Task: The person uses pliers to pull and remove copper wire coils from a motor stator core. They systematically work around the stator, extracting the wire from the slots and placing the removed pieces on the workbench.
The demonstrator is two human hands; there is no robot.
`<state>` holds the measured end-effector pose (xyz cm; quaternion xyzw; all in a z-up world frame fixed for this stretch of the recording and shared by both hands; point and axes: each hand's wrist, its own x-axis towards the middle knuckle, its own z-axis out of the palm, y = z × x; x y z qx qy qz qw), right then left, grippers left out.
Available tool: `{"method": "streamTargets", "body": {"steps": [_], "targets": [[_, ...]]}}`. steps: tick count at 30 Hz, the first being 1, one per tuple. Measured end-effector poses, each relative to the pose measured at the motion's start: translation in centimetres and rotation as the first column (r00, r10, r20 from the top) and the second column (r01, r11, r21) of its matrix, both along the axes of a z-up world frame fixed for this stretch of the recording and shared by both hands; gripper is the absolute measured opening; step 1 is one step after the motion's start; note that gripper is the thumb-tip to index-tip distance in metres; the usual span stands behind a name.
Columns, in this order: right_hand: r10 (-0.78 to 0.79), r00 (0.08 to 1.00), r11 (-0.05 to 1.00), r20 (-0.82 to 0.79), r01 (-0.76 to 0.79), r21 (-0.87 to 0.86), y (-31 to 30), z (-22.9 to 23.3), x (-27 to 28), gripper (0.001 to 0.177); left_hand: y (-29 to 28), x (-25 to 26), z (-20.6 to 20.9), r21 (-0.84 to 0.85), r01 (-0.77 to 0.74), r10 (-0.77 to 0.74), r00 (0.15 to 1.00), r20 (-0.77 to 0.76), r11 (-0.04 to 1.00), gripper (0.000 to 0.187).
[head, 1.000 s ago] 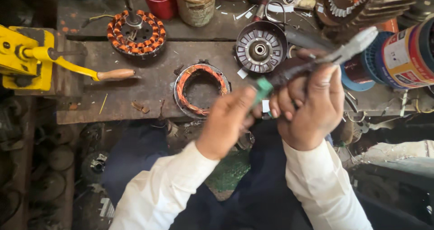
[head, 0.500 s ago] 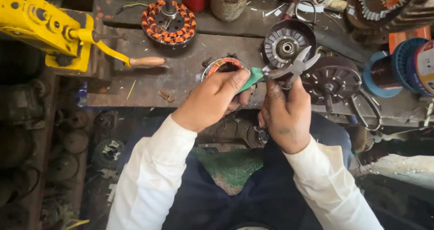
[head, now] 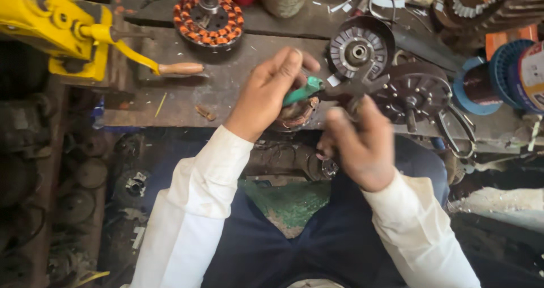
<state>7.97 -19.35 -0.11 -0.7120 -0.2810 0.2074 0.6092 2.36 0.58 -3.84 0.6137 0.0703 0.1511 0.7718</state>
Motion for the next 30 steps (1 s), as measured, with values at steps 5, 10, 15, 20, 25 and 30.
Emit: {"method": "streamTargets", "body": {"steps": [5,10,15,20,25,30], "targets": [[-0.27,0.95,0.918,0.157,0.205,0.34,-6.7,-2.4,-0.2,0.024,-0.4,0.0,0.4,0.378,-0.269,0.244,0.963,0.113,0.886,0.021],[-0.307,0.835,0.948,0.456,0.311,0.068,-6.8,-7.9,1.9,0.027,-0.1,-1.0,1.5,0.565,-0.354,0.343,0.93,0.13,0.746,0.012],[-0.304,0.843,0.933,0.444,0.358,-0.042,-6.2,-8.1,0.7,0.024,-0.7,-1.0,2.1,0.634,-0.329,0.326,0.937,0.125,0.7,0.007],[-0.292,0.898,0.888,0.329,0.382,-0.254,-4.6,-6.9,1.8,0.025,-0.7,-1.2,1.8,0.691,-0.313,0.319,0.94,0.124,0.652,0.006],[-0.283,0.926,0.954,0.251,0.299,-0.026,-6.7,-5.2,1.8,0.023,-0.7,-1.3,1.1,0.8,-0.249,0.274,0.955,0.111,0.546,0.01],[-0.148,0.983,0.828,-0.106,0.182,0.53,-8.0,-1.9,3.1,0.031,-1.0,-1.6,1.1,0.825,-0.138,0.187,0.982,0.04,0.548,0.022]]}}
